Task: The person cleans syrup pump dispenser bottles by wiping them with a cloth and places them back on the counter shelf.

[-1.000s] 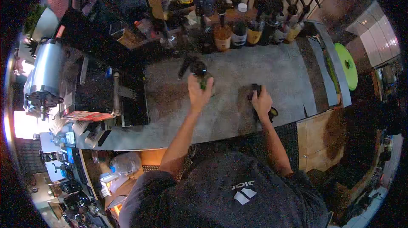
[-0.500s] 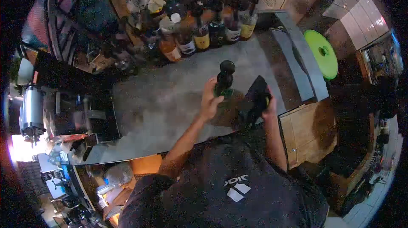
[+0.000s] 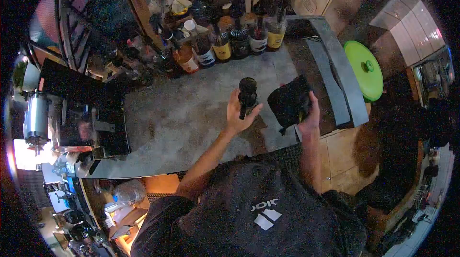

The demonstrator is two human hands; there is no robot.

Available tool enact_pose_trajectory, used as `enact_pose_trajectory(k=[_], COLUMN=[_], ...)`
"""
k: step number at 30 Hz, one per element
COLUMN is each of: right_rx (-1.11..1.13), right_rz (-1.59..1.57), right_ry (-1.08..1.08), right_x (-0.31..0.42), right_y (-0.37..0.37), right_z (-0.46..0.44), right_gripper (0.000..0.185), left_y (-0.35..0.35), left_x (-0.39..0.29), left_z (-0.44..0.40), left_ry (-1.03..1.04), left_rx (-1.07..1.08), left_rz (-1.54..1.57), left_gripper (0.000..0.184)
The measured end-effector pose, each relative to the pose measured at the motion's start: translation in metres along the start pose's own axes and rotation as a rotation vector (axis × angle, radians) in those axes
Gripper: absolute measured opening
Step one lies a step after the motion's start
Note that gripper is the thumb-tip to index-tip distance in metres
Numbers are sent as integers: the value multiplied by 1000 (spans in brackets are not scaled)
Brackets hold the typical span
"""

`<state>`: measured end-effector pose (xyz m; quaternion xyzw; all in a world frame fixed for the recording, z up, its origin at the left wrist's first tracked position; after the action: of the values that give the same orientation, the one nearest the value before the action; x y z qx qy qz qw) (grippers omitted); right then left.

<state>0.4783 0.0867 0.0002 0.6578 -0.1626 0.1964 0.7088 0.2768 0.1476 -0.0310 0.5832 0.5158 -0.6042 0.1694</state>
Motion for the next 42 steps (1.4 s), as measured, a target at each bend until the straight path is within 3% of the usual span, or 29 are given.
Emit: enact_pose_trajectory(k=[2,3,4,5,7,8,9,10,15,17,21,23,24,28,30,33,34,36,38,41,42], right_rx=[24,2,-22,183,114,104,92,102,-9,305,464,115,106,177,241,293,301,305,384,246,248], right_rz=[276,265,536,614,614,450,280,-85,143,-312,-266,159,169,603,787,1075,1176,1276,-255,-223,-221], right_ry=[64,206,139,143,122,178,232,399,298,152,-25,-274,-286,-263,-238,-211,-204,-199,-33,-83,-87], right_x=[-29,-68,-93,-101,-139,-158,-194,-202,-91,-57,5,30,36,25,7,-3,-8,-16,-36,-54,-56], right_y=[-21,-48,-60,6,-77,-136,-176,-178,-40,10,38,30,21,0,-8,-31,-38,-40,-40,-134,-121], right_z=[-13,-21,-24,-29,-45,-49,-78,-72,-62,-65,-52,-32,-27,4,14,12,16,24,16,-6,-5], right_gripper=[50,50,45,42,40,41,42,44,57,50,52,48,48,47,47,46,46,46,55,63,63], left_y=[-2,-5,-6,0,31,27,6,-10,-14,-14,-4,-5,-9,-18,-8,1,-2,-2,-2,-20,-22], left_x=[-8,-18,-25,-10,67,57,17,-18,-27,-14,10,5,-10,-30,-22,-5,-26,-19,-29,-96,-119], left_z=[-2,-3,1,9,25,17,3,1,-6,-3,3,4,0,3,-1,-1,-3,-4,-8,-12,-13], left_ry=[11,73,133,124,-320,-316,-108,98,80,84,133,73,134,129,24,30,26,30,89,329,387], left_rx=[0,-32,-62,-61,110,108,-8,-119,-68,-102,-169,-108,-90,-142,-8,-17,-39,-56,14,84,127], left_rz=[11,28,48,51,194,196,64,-69,6,-2,3,45,-122,-29,66,80,374,378,535,462,402], left_gripper=[69,73,77,77,82,82,81,80,78,75,70,65,56,43,34,28,23,20,16,12,12])
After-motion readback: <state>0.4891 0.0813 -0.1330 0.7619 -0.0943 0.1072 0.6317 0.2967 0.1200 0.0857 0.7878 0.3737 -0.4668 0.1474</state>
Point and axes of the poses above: each hand's wrist, its own z-axis away from the middle knuckle, its own y-axis out of the palm, x = y × z, the point moved 8 cm from there along -z, towards the middle knuckle, and after that the axes turned 15 degrees about x, right-handed, at the moved point
